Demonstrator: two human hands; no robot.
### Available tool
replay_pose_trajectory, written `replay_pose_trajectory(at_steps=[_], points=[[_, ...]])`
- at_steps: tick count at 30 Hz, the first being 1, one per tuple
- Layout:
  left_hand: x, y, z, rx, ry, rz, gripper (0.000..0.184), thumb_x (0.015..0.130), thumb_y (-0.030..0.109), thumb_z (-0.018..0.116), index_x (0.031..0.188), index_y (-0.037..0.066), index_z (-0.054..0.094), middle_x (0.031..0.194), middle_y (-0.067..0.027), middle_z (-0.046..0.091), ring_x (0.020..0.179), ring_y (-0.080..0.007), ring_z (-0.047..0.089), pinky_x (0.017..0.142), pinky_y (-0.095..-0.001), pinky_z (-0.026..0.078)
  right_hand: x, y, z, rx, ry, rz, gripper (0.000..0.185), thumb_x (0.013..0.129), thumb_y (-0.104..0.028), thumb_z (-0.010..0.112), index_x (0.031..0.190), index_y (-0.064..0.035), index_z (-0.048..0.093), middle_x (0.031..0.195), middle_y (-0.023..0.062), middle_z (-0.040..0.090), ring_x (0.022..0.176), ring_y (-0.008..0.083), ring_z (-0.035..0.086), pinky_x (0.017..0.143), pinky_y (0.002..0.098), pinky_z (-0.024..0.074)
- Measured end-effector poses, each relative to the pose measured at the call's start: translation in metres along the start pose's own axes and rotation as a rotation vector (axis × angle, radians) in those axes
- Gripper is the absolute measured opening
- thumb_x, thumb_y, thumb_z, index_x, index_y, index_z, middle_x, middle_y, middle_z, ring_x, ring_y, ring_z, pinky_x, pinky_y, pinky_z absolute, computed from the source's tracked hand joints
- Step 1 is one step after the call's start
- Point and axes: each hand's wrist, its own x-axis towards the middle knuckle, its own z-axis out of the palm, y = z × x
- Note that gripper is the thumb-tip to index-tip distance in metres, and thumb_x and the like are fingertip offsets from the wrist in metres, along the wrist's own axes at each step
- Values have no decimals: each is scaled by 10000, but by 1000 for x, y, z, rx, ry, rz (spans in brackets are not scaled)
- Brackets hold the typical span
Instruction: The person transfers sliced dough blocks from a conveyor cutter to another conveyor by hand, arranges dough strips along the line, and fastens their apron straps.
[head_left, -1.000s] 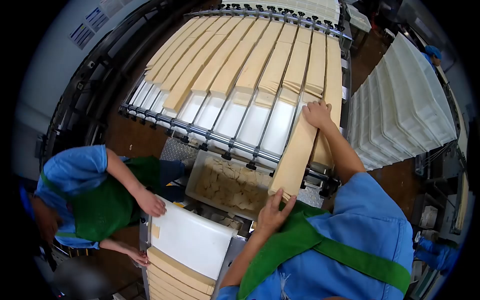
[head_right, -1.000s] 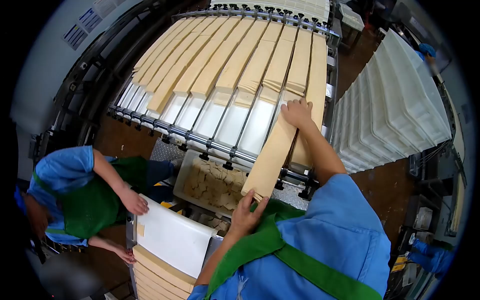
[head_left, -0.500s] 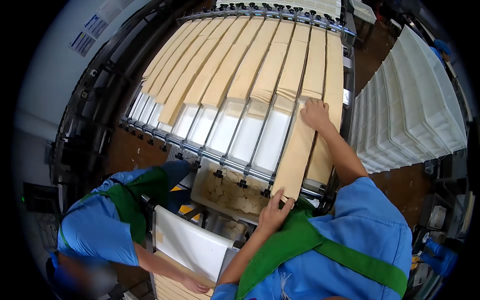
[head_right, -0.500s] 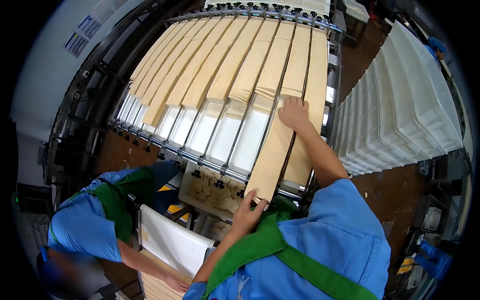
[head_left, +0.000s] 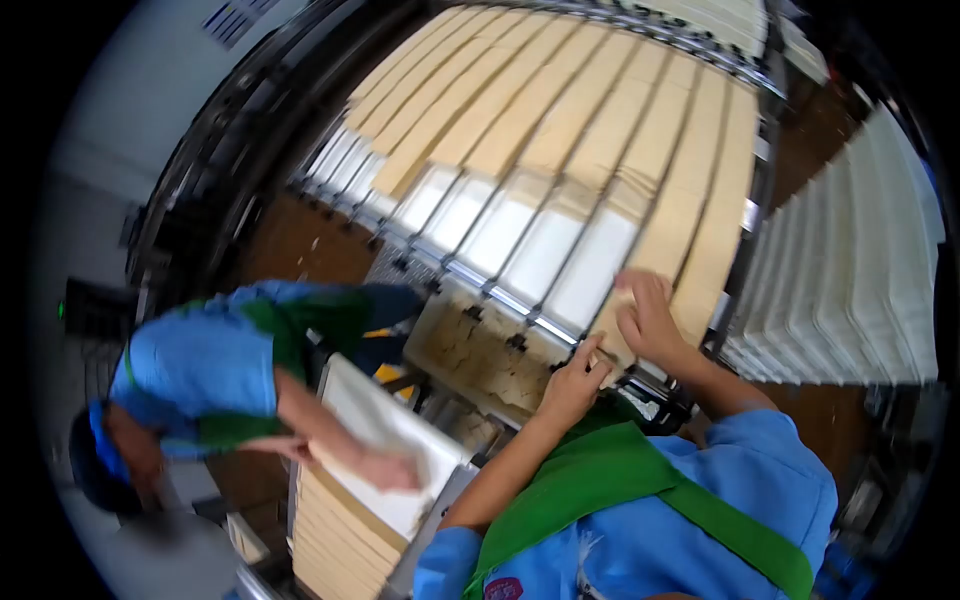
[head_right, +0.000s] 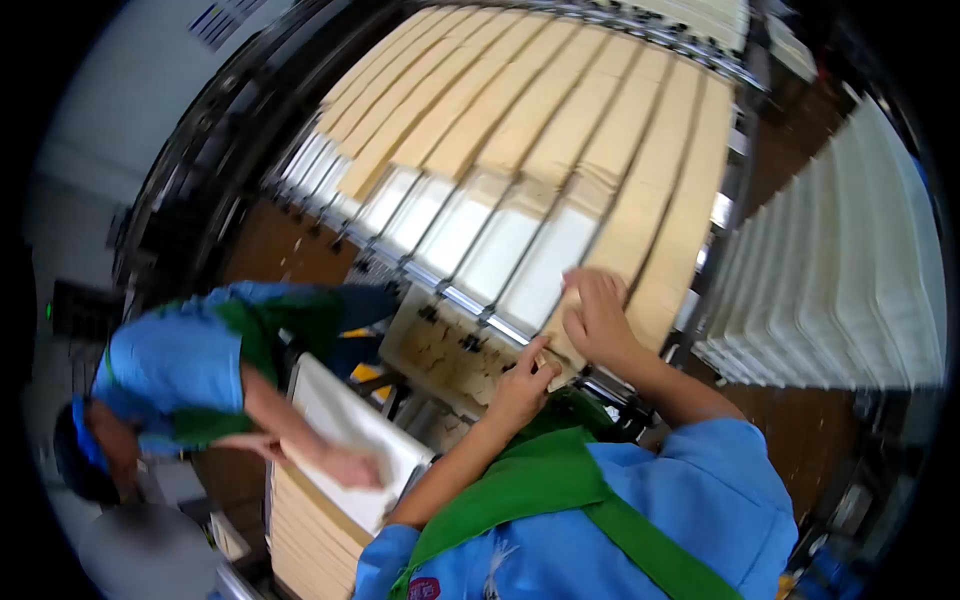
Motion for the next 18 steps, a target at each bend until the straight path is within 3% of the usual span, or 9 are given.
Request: replay_pose_trajectory(at_steps=[2,3,5,6,8,10,13,18], points=[[-17,-8,-9,-21,124,-74,289,701,28,635,964,95,536,1268,-121,493,857,-337,631,656,-414,543,-21,-28,-3,-66,-184,-188,301,697,-43,557,998,-61,577,1169,146,535,1112,324,471,947,468,257],[-25,-11,-14,-56,229,-103,300,683,47,662,949,92,532,1223,-102,530,859,-329,630,655,-412,541,-31,-30,3,-161,-206,-259,238,672,-52,582,893,-128,628,1227,98,530,1153,308,455,941,493,243],[-41,-18,-25,-15,342,-254,297,695,72,670,953,86,524,1136,-71,575,848,-321,629,657,-411,538,-46,-17,16,-416,-191,-328,252,678,-104,646,886,-229,716,1303,7,520,1222,277,406,1016,515,174],[-50,-25,-27,-28,433,-303,304,712,62,671,969,80,512,1149,-82,565,839,-303,631,645,-381,524,-44,-16,19,-457,-193,-315,210,693,-167,680,881,-246,727,1343,13,505,1216,260,423,1035,513,143],[-66,-31,-37,-60,546,-465,306,761,61,659,1021,67,497,1178,-101,536,817,-273,635,638,-346,509,-45,-14,22,-484,-186,-279,192,689,-200,727,876,-241,727,1380,25,477,1246,271,402,1042,517,133],[-83,-34,-49,-204,595,-618,296,840,76,611,1108,51,487,1215,-118,482,763,-232,633,642,-332,502,-46,-16,22,-466,-218,-249,202,674,-207,753,874,-227,728,1421,44,441,1253,282,403,997,550,215],[-118,-38,-54,-258,662,-649,285,857,72,596,1121,53,490,1200,-121,482,700,-215,608,641,-316,494,-42,-4,26,-601,-121,-176,124,737,-192,711,860,-198,725,1439,41,418,1267,298,397,993,572,221],[-174,-29,-62,-281,777,-771,268,861,59,590,1115,39,509,1174,-111,489,772,-191,594,663,-303,503,-42,2,45,-687,-215,-102,126,784,-154,646,882,-187,718,1447,52,404,1264,302,399,1001,574,200]])
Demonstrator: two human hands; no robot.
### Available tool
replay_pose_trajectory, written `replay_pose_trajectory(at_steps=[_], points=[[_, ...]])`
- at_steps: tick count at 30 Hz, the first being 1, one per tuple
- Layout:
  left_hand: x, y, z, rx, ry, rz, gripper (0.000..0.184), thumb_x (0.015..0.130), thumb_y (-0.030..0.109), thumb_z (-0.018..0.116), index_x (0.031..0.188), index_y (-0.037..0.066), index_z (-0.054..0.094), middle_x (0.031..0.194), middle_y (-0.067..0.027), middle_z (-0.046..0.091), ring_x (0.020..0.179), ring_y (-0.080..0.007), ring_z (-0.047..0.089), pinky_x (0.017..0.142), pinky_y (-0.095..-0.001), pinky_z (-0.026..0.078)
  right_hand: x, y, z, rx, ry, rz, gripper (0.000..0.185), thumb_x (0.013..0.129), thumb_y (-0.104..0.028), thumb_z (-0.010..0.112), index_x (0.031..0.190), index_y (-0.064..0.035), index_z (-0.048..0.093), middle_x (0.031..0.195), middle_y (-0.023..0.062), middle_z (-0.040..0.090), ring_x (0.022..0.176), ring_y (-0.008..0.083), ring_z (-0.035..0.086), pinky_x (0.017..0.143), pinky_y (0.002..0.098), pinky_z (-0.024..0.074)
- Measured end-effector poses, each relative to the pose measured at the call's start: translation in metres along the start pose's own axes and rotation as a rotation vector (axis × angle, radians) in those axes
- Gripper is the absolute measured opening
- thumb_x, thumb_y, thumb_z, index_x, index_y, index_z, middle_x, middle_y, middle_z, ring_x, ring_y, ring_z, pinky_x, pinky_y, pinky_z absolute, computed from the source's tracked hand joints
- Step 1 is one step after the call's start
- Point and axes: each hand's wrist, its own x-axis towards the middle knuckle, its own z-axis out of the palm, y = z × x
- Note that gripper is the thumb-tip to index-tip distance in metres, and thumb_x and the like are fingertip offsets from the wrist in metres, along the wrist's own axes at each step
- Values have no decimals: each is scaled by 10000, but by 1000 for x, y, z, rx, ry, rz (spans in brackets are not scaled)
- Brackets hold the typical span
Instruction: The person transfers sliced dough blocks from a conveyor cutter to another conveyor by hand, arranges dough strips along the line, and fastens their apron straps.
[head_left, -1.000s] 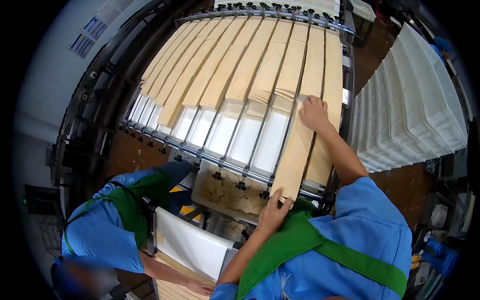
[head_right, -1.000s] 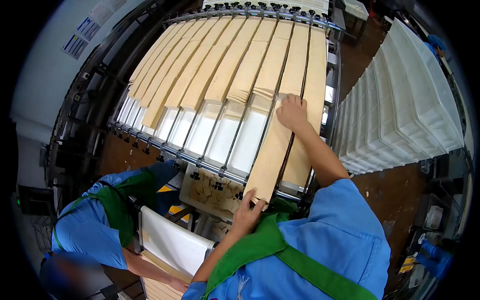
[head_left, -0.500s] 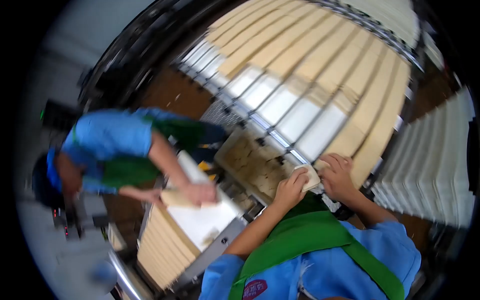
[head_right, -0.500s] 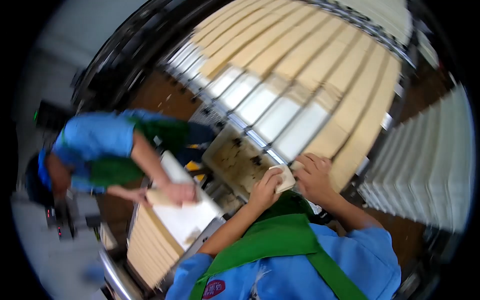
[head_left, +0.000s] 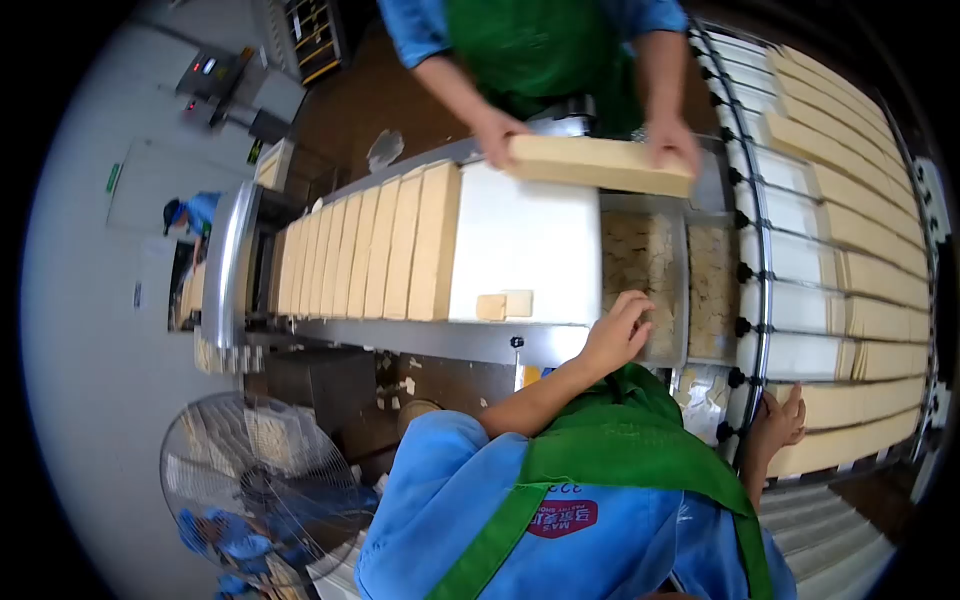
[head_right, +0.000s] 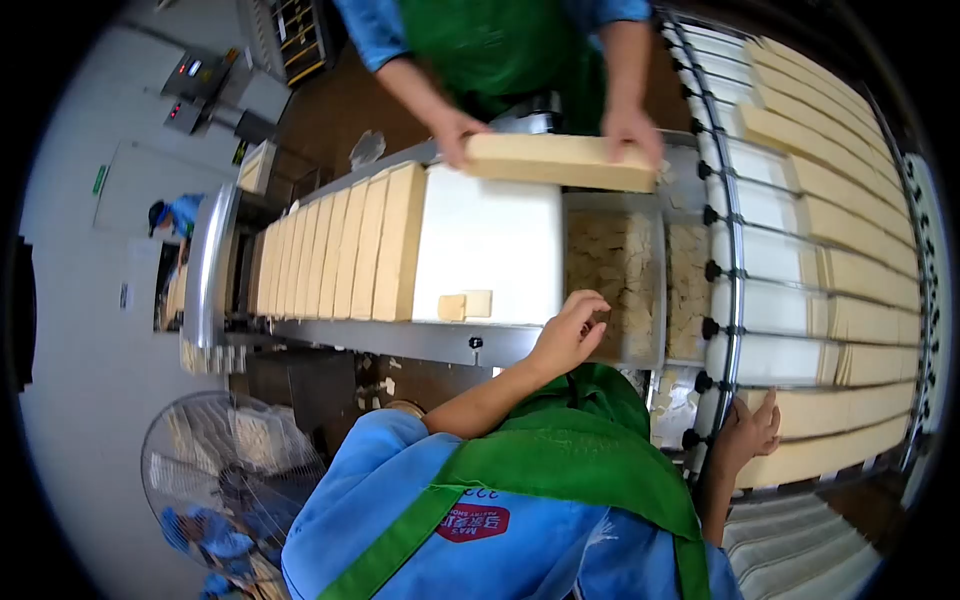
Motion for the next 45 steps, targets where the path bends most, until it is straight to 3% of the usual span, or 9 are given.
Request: replay_pose_trajectory(at_steps=[3,7,11,15,21,27,32,40,45], points=[[-20,-35,-40,-3,256,-32,292,845,56,599,1121,31,506,1158,-137,495,878,-239,575,780,-327,486,10,-24,-6,-21,-22,-44,185,792,-90,591,913,-178,700,1416,55,438,1258,303,407,1009,553,202],[-65,-120,-121,518,765,-252,495,786,167,697,1196,9,470,1173,-222,481,1099,-366,457,966,-431,361,24,-80,5,271,44,-380,208,824,-105,581,1022,-128,640,1255,90,559,1207,274,461,978,457,265],[-113,-171,-199,670,905,-871,827,669,223,792,1304,-39,331,1257,-327,358,1182,-474,344,997,-469,347,31,-167,15,486,-103,-513,183,861,-155,582,1028,-110,641,1203,95,580,1168,273,486,996,440,262],[-123,-189,-232,423,804,-955,847,643,227,813,1278,-68,336,1222,-288,375,1123,-447,394,967,-461,371,35,-267,24,613,-203,-671,239,866,-224,594,1066,-102,641,1206,116,578,1156,288,485,1007,439,274],[-111,-183,-236,340,721,-701,811,611,96,829,1225,-78,330,1143,-280,351,1037,-447,420,923,-452,400,51,-435,79,606,-269,-699,456,878,-339,578,1223,-43,548,1343,221,451,1238,373,398,1044,484,264],[-108,-175,-241,415,536,-769,856,678,304,795,1265,-79,303,1178,-290,409,1071,-465,469,907,-478,417,63,-591,87,354,-410,-711,713,897,-467,500,1424,-28,307,1498,183,235,1342,341,267,1085,468,224],[-104,-184,-233,641,346,-816,992,795,458,641,1361,-173,127,1225,-290,372,1071,-433,484,881,-525,424,87,-683,75,400,-495,-688,655,912,-500,453,1461,-184,289,1532,174,146,1335,347,291,1054,468,297],[-104,-186,-233,644,256,-774,987,796,475,635,1328,-199,148,1162,-302,397,949,-413,546,770,-465,506,92,-709,64,252,-543,-653,685,834,-533,526,1378,-144,377,1399,216,308,1230,388,403,960,467,421],[-93,-177,-232,428,250,-677,898,753,288,714,1304,-151,157,1139,-314,373,937,-457,527,762,-481,507,122,-636,45,284,-563,-370,706,764,-439,601,1353,-121,377,1312,178,358,1198,369,411,937,450,430]])
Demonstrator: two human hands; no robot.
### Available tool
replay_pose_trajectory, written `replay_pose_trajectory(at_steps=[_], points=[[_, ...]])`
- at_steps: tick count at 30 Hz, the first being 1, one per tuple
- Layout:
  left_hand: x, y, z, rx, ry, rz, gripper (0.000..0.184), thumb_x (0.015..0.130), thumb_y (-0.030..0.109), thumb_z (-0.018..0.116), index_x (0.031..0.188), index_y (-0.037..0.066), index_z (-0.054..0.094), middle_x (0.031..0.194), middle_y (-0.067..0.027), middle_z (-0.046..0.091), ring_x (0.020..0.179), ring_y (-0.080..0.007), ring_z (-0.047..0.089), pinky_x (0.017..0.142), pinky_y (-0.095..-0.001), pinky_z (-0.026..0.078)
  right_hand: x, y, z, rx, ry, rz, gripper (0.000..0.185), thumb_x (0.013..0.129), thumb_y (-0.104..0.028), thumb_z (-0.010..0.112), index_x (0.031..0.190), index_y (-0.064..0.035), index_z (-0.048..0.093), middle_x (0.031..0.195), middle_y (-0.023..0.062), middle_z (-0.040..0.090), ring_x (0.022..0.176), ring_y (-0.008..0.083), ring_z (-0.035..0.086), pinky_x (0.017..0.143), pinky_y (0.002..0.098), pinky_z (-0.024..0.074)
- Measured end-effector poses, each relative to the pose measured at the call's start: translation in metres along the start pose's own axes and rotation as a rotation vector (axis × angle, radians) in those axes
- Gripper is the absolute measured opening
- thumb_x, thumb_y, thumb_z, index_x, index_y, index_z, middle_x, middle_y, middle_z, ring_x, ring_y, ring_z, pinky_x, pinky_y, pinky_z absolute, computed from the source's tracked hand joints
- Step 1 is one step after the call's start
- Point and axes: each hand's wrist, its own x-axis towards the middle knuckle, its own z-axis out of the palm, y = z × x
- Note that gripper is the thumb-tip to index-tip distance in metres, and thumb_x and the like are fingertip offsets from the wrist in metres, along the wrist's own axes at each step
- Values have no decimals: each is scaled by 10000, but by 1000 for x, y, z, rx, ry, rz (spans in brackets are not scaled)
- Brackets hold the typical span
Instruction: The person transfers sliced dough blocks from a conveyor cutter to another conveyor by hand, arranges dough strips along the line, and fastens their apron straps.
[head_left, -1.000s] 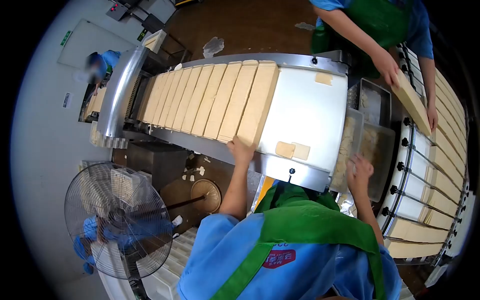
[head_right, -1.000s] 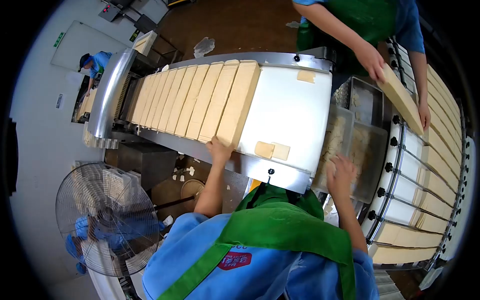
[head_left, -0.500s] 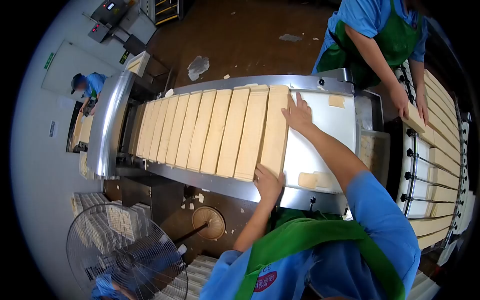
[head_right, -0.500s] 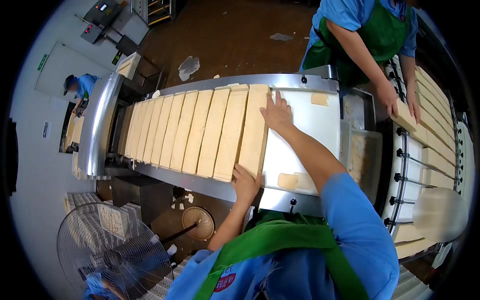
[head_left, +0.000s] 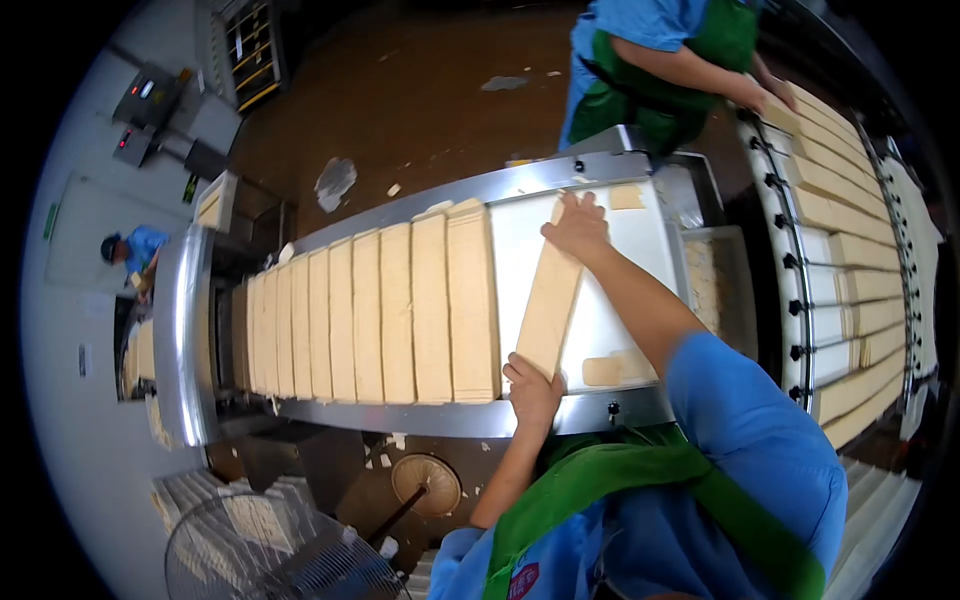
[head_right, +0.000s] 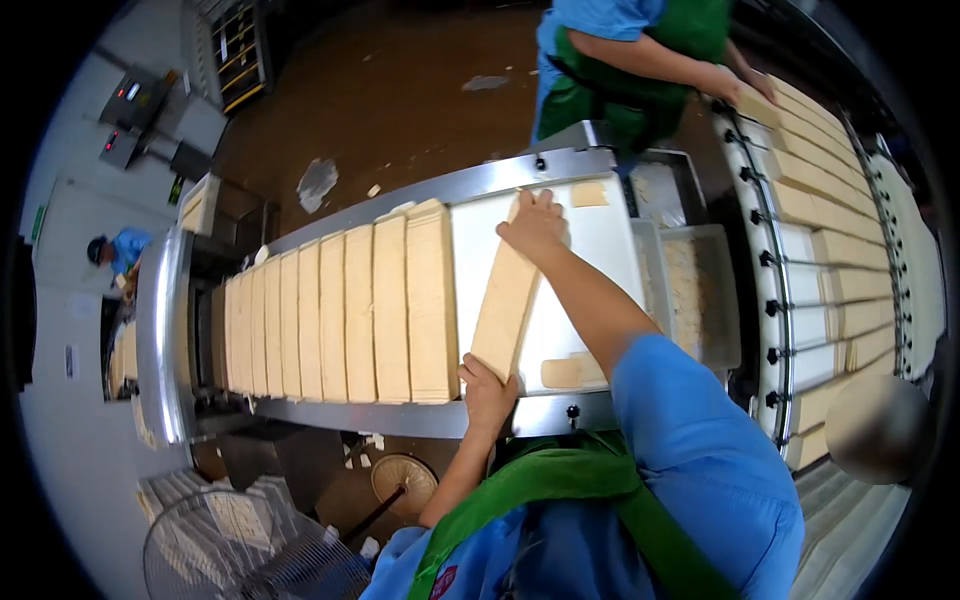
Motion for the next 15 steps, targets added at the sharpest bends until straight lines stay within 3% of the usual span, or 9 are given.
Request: replay_pose_trajectory(at_steps=[2,4,6,7,9,12,15], points=[[0,14,6,-104,-18,118,872,724,250,743,1296,-93,181,1127,-309,366,929,-478,521,757,-499,502,-11,40,-28,75,23,248,742,746,-426,629,1364,-110,370,1294,180,359,1189,367,412,941,442,429],[-4,42,8,-107,-197,193,883,716,333,758,1296,-53,216,1157,-306,372,923,-467,547,778,-503,501,-12,86,-34,136,31,350,801,732,-452,654,1364,-66,346,1382,228,290,1255,390,363,973,442,413],[-6,64,23,-75,-235,259,904,699,351,771,1302,-40,222,1163,-307,368,902,-465,555,768,-504,503,-19,129,-33,159,227,321,890,722,-476,680,1383,-23,293,1473,285,148,1324,420,296,1007,447,392],[-5,75,28,-45,-202,187,894,702,350,768,1299,-40,228,1167,-305,367,905,-466,552,765,-503,505,-18,146,-35,240,213,369,984,693,-483,719,1399,12,245,1496,328,30,1361,434,243,1034,449,368],[-5,99,35,-16,-139,150,858,703,314,767,1286,-45,250,1175,-303,358,922,-467,542,782,-497,499,-32,180,-36,383,299,393,980,669,-433,737,1390,8,241,1481,339,65,1333,456,278,1039,473,352],[-14,121,47,-109,2,343,761,696,177,764,1262,-41,305,1188,-298,338,1002,-456,498,872,-475,451,-83,235,-61,577,490,491,914,678,-406,717,1356,-11,246,1388,296,236,1220,483,393,994,506,375],[-29,169,61,-282,-80,485,718,691,74,741,1297,36,360,1265,-273,282,1129,-449,393,965,-453,384,-154,300,-100,670,615,621,876,708,-407,695,1349,-8,250,1352,285,272,1151,474,464,960,492,415]])
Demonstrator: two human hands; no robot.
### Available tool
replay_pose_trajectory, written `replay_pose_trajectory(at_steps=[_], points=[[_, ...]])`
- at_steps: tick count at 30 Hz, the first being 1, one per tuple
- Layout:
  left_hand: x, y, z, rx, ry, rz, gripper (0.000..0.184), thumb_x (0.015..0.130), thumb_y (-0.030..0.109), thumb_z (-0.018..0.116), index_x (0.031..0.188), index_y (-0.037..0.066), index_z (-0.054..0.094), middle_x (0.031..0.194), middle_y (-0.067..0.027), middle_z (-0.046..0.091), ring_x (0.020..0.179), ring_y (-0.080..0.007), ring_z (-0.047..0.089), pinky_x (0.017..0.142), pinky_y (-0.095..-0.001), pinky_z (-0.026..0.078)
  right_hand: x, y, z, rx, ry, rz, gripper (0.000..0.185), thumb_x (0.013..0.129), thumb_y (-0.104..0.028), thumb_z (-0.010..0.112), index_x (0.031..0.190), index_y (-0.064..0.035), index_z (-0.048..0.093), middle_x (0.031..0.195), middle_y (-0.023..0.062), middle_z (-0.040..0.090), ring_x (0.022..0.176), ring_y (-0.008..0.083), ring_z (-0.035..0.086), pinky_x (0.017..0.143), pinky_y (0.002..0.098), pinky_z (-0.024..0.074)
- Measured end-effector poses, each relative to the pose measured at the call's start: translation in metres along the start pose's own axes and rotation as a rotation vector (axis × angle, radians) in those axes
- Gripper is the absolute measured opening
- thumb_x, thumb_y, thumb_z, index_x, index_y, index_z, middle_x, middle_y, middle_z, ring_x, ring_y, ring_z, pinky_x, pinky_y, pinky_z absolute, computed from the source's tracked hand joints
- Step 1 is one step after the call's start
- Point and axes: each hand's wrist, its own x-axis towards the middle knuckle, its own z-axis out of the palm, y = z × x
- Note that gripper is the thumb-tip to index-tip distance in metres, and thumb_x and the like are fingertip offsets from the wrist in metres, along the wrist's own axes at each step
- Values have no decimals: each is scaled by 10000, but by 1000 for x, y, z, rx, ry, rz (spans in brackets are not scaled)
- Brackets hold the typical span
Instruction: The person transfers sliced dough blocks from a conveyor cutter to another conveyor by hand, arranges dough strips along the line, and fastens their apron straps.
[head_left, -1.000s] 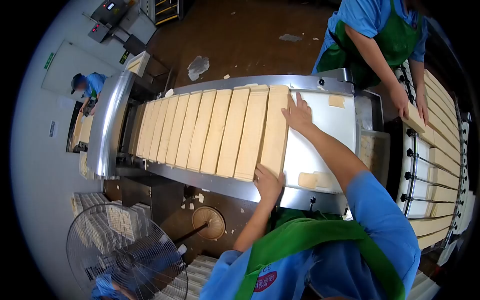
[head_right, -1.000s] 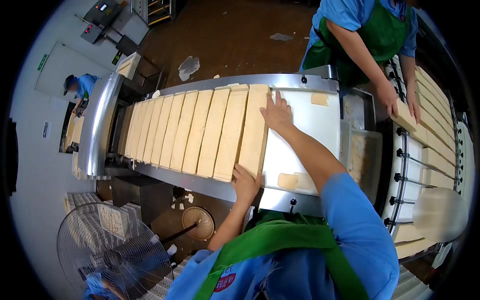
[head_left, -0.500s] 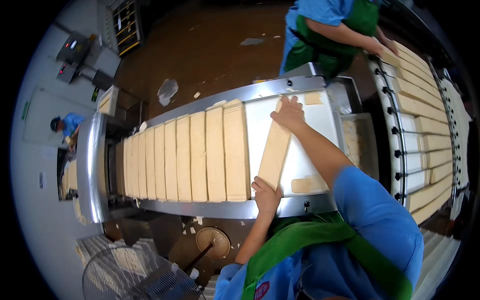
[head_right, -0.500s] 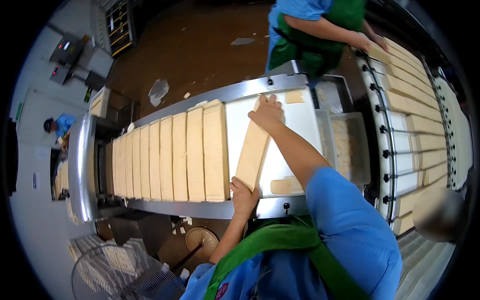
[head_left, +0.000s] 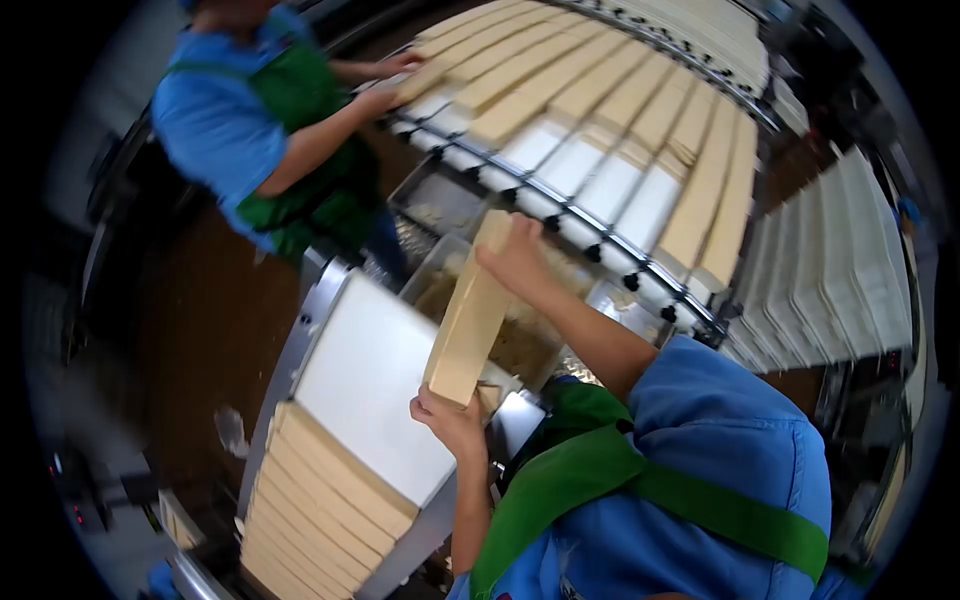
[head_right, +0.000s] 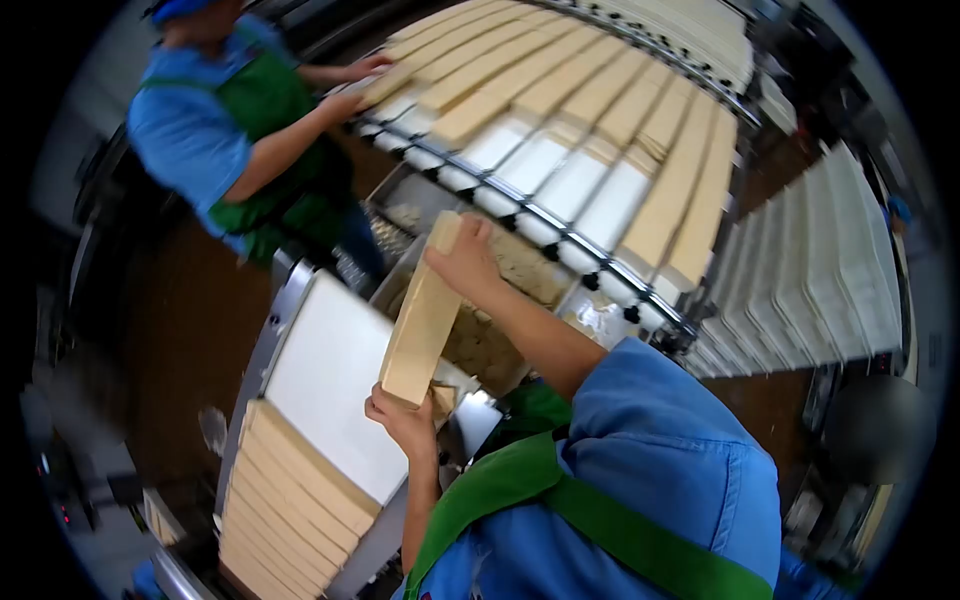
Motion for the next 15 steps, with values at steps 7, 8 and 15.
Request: replay_pose_trajectory(at_steps=[7,8,15], points=[[-13,130,73,-30,-324,447,786,686,98,752,1363,44,358,1328,-281,258,1197,-449,365,1021,-445,332,54,105,-188,-195,215,347,839,779,-596,519,1358,-12,346,1297,226,444,1135,415,510,944,498,420],[-15,142,85,-25,-328,457,786,686,98,752,1363,44,358,1328,-281,258,1197,-449,365,1021,-445,332,67,123,-203,-360,174,363,781,805,-586,472,1332,-13,407,1302,216,470,1179,401,473,971,508,378],[-19,183,135,-124,-692,533,716,762,108,744,1362,42,360,1305,-210,316,1129,-382,446,921,-406,434,168,194,-251,-664,6,245,622,903,-458,275,1262,-23,537,1309,203,522,1274,399,369,1055,542,203]])
